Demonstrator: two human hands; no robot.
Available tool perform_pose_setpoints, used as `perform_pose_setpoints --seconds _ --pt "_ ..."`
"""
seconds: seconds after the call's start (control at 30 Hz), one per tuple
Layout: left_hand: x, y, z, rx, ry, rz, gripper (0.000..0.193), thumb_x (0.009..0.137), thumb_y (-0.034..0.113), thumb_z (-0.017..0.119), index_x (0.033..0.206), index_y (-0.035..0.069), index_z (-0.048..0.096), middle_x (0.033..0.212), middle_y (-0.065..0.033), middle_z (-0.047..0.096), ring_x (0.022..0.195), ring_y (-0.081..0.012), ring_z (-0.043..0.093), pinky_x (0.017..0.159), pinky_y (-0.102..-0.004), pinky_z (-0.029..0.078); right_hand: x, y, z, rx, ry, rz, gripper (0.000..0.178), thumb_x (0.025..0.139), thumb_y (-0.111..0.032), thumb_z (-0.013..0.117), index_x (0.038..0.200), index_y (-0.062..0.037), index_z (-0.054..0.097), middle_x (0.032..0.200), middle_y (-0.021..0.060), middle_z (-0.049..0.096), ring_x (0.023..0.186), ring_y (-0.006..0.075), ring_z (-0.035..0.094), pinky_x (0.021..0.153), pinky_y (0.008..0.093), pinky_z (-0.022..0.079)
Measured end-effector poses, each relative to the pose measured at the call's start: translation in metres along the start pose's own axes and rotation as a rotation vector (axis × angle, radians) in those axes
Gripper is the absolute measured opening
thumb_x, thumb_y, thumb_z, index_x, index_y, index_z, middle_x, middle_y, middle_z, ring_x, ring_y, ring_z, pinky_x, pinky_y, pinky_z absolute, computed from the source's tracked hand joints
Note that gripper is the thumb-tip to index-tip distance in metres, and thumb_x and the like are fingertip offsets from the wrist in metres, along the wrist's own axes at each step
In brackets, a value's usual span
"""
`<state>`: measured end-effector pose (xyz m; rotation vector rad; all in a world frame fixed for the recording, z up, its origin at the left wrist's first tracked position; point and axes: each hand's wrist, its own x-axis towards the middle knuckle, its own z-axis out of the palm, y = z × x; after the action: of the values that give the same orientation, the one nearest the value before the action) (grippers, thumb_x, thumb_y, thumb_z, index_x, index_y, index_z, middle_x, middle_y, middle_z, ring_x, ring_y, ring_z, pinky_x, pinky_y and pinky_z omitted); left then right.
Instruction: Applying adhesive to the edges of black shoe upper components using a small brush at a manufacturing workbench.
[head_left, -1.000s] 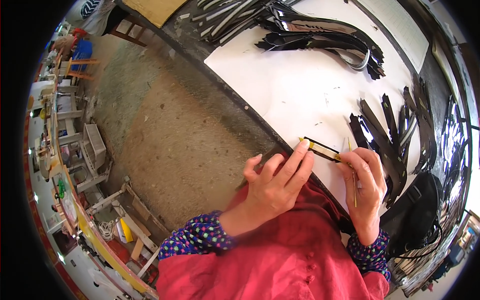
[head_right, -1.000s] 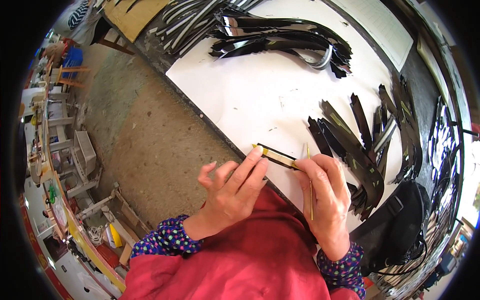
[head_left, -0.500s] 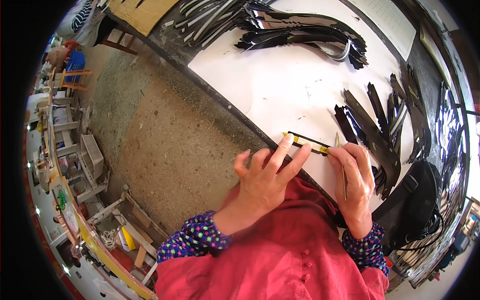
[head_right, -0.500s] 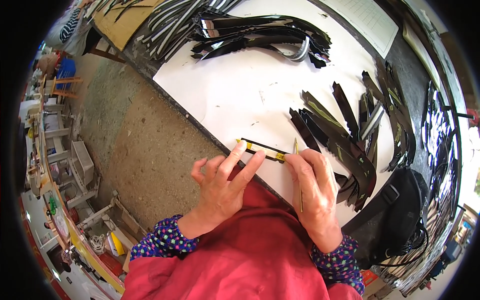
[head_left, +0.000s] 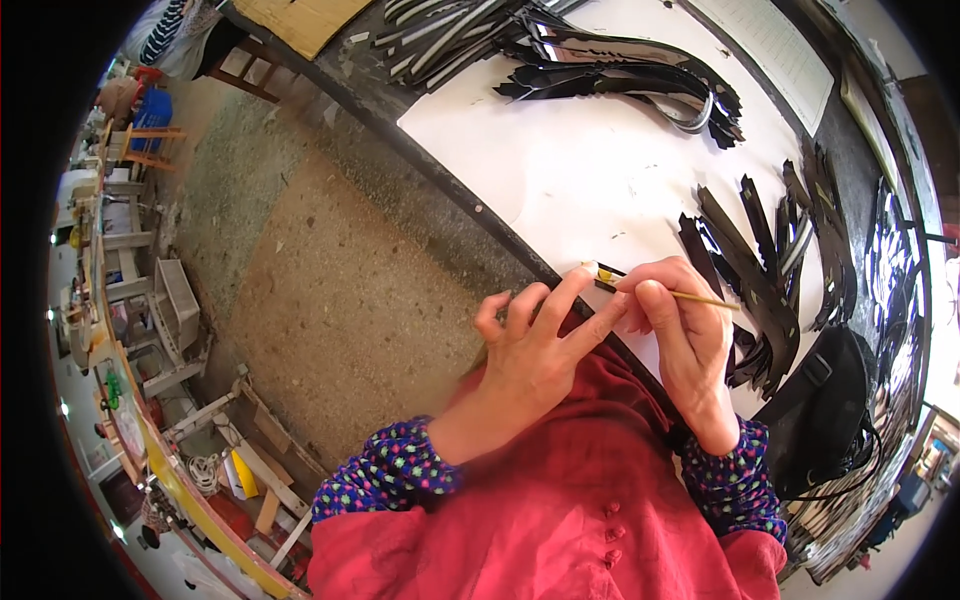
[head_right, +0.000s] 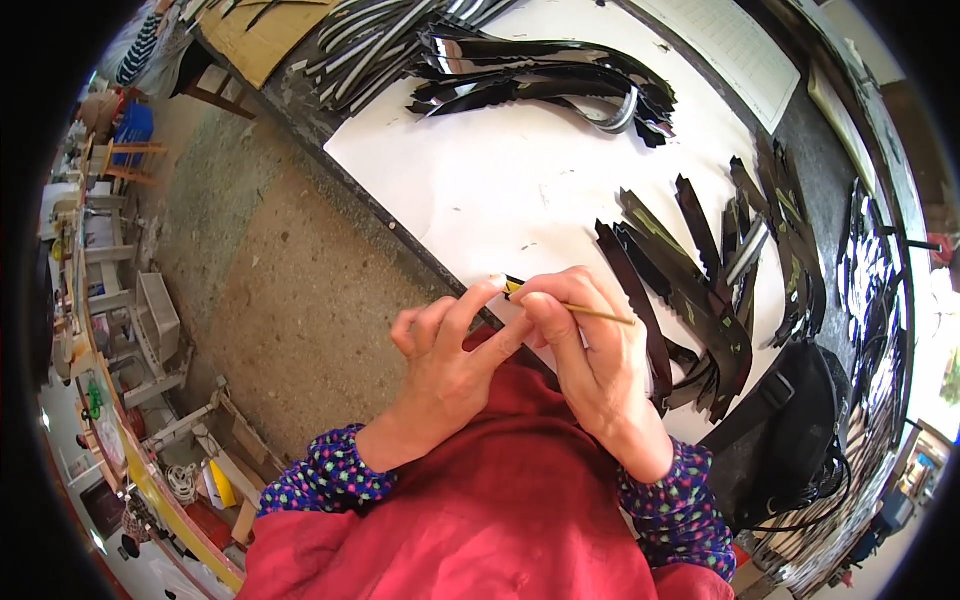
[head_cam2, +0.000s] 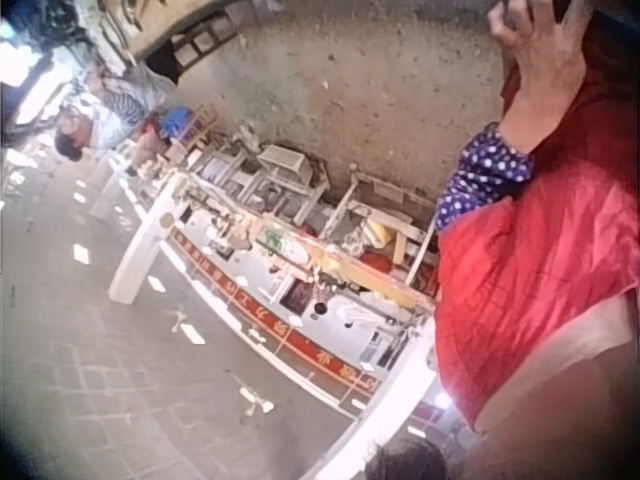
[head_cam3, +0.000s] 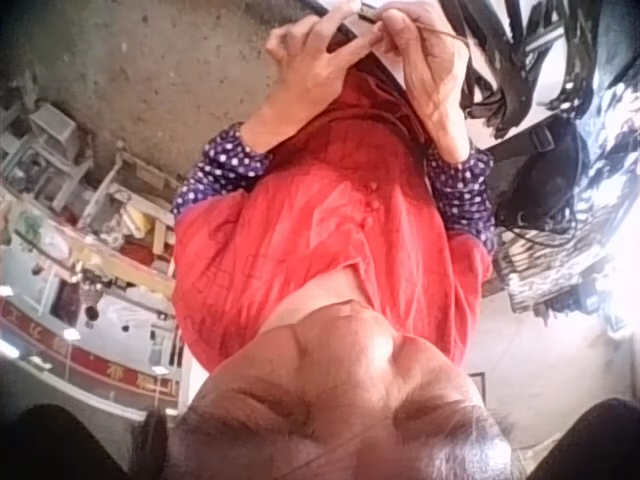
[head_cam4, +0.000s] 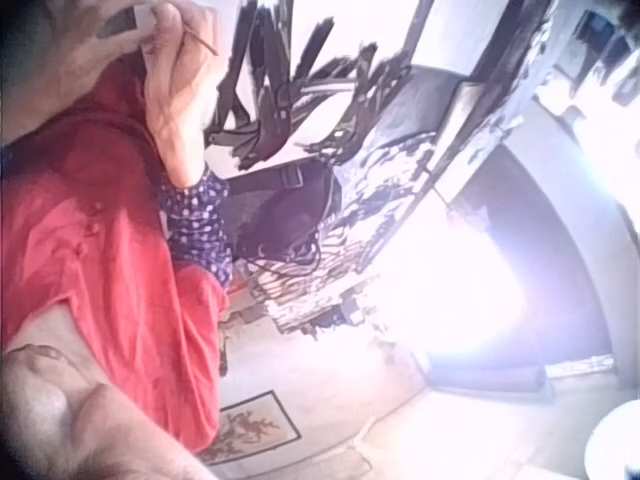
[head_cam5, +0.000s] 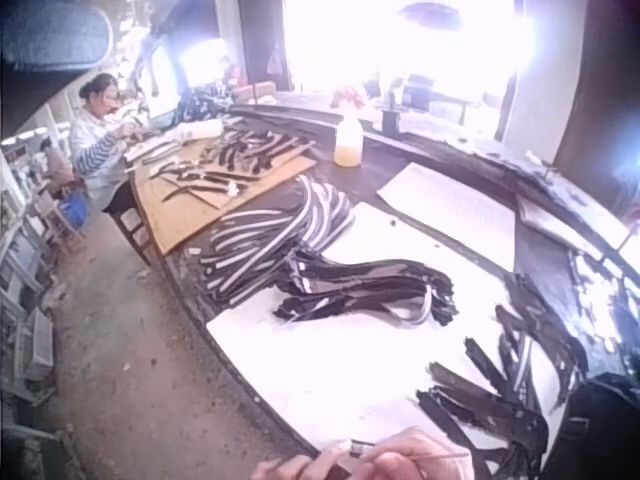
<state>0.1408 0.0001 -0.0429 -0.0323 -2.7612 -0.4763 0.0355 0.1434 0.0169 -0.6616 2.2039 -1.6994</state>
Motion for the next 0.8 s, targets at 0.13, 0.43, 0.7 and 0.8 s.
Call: perform_pose_setpoints --seconds 0.13,0.43,0.7,0.8 --pt "0.001 0.000 0.000 0.005 0.018 -0.002 0.057 0.084 0.011 0.061 0.135 0.034 0.065 0.146 0.0035 0.050 0.115 -0.0183 0.045 0.100 -0.0465 0.029 0.002 0.003 0.003 -0.092 -0.017 0.034 0.009 0.101 -0.005 0.061 0.102 0.0014 0.066 0.089 0.0115 0.065 0.068 0.0188 0.060 0.061 0.0297 0.049" --pt "-0.002 0.000 0.004 -0.018 0.036 -0.016 0.051 0.083 0.013 0.062 0.129 0.036 0.066 0.147 0.0046 0.050 0.117 -0.0172 0.047 0.102 -0.0486 0.028 0.006 0.009 0.008 -0.249 -0.021 -0.139 0.006 0.099 -0.004 0.062 0.102 -0.0003 0.065 0.089 0.0135 0.065 0.071 0.0266 0.061 0.064 0.0346 0.050" --pt "-0.001 0.000 0.002 -0.038 -0.005 -0.016 0.052 0.083 0.013 0.062 0.130 0.035 0.066 0.148 0.0038 0.049 0.118 -0.0174 0.047 0.102 -0.0492 0.028 0.007 0.011 0.009 -0.205 0.005 -0.187 0.004 0.099 -0.004 0.062 0.099 -0.0010 0.064 0.090 0.0127 0.066 0.074 0.0271 0.063 0.067 0.0343 0.051" --pt "-0.001 0.000 0.001 -0.049 -0.004 -0.017 0.052 0.083 0.012 0.062 0.130 0.034 0.066 0.148 0.0037 0.049 0.118 -0.0178 0.047 0.102 -0.0494 0.029 0.006 0.008 0.007 -0.247 -0.037 -0.156 0.005 0.099 -0.004 0.061 0.099 -0.0008 0.064 0.089 0.0125 0.066 0.075 0.0279 0.063 0.068 0.0346 0.051"
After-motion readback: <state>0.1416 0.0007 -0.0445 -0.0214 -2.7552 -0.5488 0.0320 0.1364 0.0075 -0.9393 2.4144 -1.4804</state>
